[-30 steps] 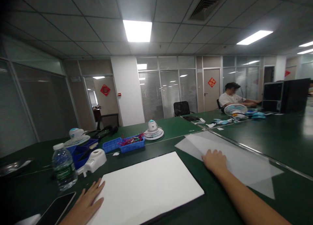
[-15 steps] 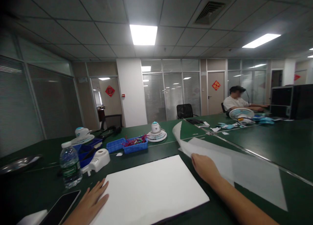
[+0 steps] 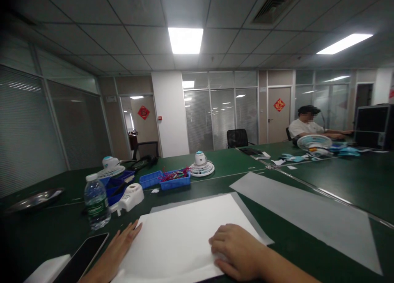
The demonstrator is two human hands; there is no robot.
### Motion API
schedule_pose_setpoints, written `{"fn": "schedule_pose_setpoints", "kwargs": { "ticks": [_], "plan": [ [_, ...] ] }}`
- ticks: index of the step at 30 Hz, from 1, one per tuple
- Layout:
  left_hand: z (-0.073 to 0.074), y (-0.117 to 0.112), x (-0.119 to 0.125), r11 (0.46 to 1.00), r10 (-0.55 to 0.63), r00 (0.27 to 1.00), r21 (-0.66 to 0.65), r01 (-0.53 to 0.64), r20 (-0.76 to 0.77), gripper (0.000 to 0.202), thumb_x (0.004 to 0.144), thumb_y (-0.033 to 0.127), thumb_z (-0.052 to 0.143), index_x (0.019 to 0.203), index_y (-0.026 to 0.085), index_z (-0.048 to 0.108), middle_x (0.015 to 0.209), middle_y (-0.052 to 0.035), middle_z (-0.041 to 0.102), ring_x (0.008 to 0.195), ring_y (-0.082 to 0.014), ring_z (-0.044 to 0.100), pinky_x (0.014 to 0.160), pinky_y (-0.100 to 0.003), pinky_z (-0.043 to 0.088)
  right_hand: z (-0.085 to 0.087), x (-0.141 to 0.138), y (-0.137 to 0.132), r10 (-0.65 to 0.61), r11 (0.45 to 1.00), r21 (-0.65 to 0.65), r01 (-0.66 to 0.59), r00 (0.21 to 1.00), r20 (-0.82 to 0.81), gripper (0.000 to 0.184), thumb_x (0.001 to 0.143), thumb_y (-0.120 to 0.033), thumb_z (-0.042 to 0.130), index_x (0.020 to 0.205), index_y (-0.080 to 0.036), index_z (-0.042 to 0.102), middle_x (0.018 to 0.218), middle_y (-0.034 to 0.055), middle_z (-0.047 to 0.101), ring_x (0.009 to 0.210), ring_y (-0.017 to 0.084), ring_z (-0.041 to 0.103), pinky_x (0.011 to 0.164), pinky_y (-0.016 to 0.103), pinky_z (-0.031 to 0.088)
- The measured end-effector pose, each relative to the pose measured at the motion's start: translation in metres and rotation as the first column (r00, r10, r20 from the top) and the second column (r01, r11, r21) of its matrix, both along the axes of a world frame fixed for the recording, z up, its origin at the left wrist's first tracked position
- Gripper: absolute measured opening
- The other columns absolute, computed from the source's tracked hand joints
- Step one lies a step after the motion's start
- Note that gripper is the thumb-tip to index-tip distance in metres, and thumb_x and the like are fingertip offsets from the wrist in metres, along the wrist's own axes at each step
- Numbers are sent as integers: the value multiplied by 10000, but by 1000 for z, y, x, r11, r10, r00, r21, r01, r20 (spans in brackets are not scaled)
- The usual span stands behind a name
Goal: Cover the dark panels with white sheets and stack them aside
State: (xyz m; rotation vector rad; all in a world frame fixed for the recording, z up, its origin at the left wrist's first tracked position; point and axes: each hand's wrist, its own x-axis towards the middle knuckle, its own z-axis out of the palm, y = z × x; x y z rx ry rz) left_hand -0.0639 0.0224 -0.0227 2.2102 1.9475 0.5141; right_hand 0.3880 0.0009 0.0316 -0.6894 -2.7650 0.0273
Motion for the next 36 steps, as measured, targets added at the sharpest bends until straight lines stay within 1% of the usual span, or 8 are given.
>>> {"fn": "schedule_pose_setpoints", "kwargs": {
  "ticks": [4,8,16,23,26,29,32,36],
  "plan": [
    [-1,5,1,1000,18,999,-19,-19,-44,602,998,474,256,1510,212,435,1606,-55,351,1516,-271,269,1250,-544,173,-4,3,2,43,999,-31,-44,999,-24,329,884,-465,565,1063,-210,672,1164,89,702,1054,252,624,927,413,441],
    [1,5,7,999,53,994,-7,-54,-92,728,923,510,421,1545,137,358,1629,-95,302,1526,-294,239,1254,-540,164,-10,2,5,122,992,-36,-123,992,-33,440,900,-571,542,1080,-195,681,1175,119,698,1079,265,616,945,423,435],
    [-2,7,6,999,40,997,18,-39,-60,673,929,489,411,1527,180,405,1621,-75,335,1523,-284,259,1254,-548,170,-7,4,6,102,979,-166,-123,986,-129,388,923,-560,580,1127,-246,681,1198,47,706,1057,219,613,936,379,422],
    [-1,7,10,999,25,997,31,-23,-72,663,924,532,448,1506,215,443,1628,-83,310,1525,-308,248,1244,-585,156,-8,7,8,95,981,-155,-115,987,-130,437,888,-598,607,1123,-236,678,1164,58,709,1029,230,610,869,367,431],
    [0,8,11,999,21,997,26,-19,-79,651,925,550,434,1483,217,480,1612,-86,362,1519,-307,267,1241,-586,172,-13,7,11,92,982,-153,-114,985,-145,474,870,-627,614,1129,-233,670,1189,69,697,1028,233,607,861,367,435],
    [5,8,14,997,56,996,54,-53,-64,635,930,562,405,1432,201,550,1563,-97,461,1486,-315,352,1231,-577,225,-14,6,13,96,980,-158,-121,983,-158,492,862,-642,620,1130,-232,671,1223,78,680,1047,237,601,876,369,440],
    [14,6,19,992,96,994,82,-91,-58,605,928,570,394,1337,202,646,1493,-83,557,1440,-315,438,1220,-533,292,-10,6,11,103,977,-172,-130,982,-157,496,858,-632,633,1146,-231,675,1254,90,661,1082,244,592,918,384,438],
    [26,1,25,990,110,993,91,-106,-34,559,931,586,386,1187,236,739,1411,-58,638,1383,-299,518,1189,-456,372,-5,6,7,51,977,-196,-79,989,-142,519,845,-610,662,1213,-244,665,1292,97,634,1121,261,574,967,415,426]
  ]
}}
